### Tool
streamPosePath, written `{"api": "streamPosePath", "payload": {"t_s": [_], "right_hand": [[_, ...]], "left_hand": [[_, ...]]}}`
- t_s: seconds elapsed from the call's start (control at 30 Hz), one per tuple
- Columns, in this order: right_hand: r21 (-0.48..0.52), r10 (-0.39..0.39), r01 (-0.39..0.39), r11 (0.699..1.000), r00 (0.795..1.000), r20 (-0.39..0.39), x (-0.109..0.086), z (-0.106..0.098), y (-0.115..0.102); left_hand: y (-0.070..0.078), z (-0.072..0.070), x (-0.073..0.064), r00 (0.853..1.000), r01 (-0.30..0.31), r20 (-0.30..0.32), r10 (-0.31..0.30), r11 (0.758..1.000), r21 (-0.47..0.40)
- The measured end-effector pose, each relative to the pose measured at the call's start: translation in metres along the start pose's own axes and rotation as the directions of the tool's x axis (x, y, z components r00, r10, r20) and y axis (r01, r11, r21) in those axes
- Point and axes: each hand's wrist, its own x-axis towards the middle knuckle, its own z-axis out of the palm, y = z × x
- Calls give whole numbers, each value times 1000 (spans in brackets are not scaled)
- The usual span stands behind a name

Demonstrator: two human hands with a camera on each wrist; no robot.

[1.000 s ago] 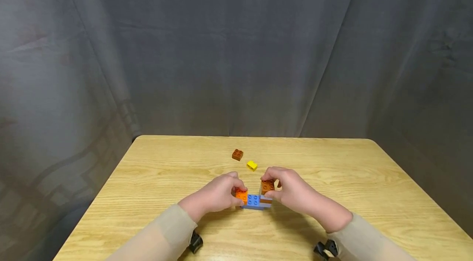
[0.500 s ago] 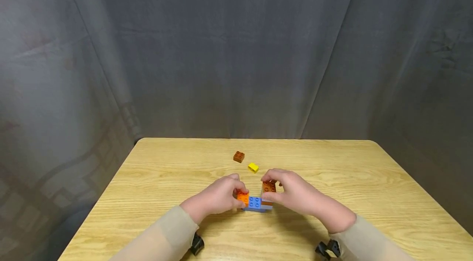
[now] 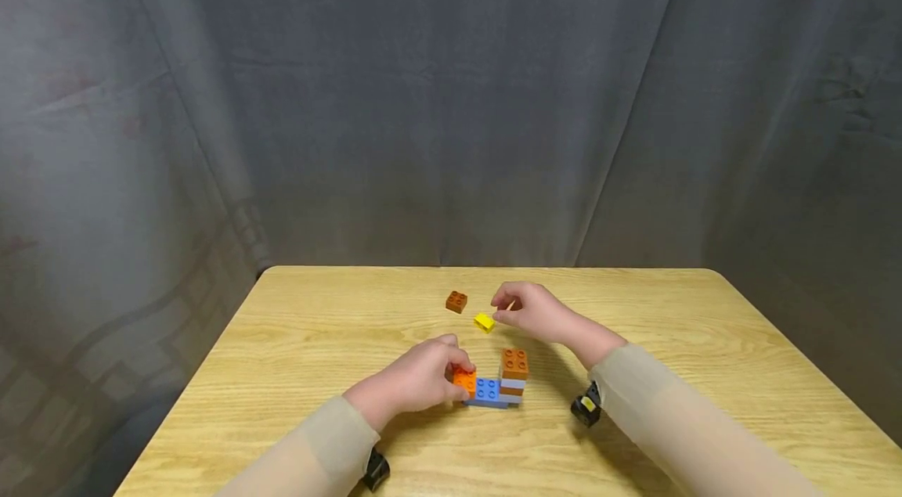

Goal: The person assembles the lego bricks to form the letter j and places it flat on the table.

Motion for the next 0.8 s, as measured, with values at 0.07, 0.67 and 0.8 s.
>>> {"api": "streamPosePath", "payload": {"t_s": [0.07, 0.67, 0.8], "right_hand": [[1, 25, -25, 1000, 999, 33, 15, 6, 3], [-197, 17, 19, 980, 984, 178, 65, 44, 13], [-224, 27, 6, 975, 989, 143, 66, 44, 14]], "left_hand": [[0, 0, -1, 1000, -7, -3, 7, 1000, 2], [9, 1, -6, 999, -47, 0, 47, 998, 29], [8, 1, -5, 999, -41, 6, 41, 999, 28]]}}
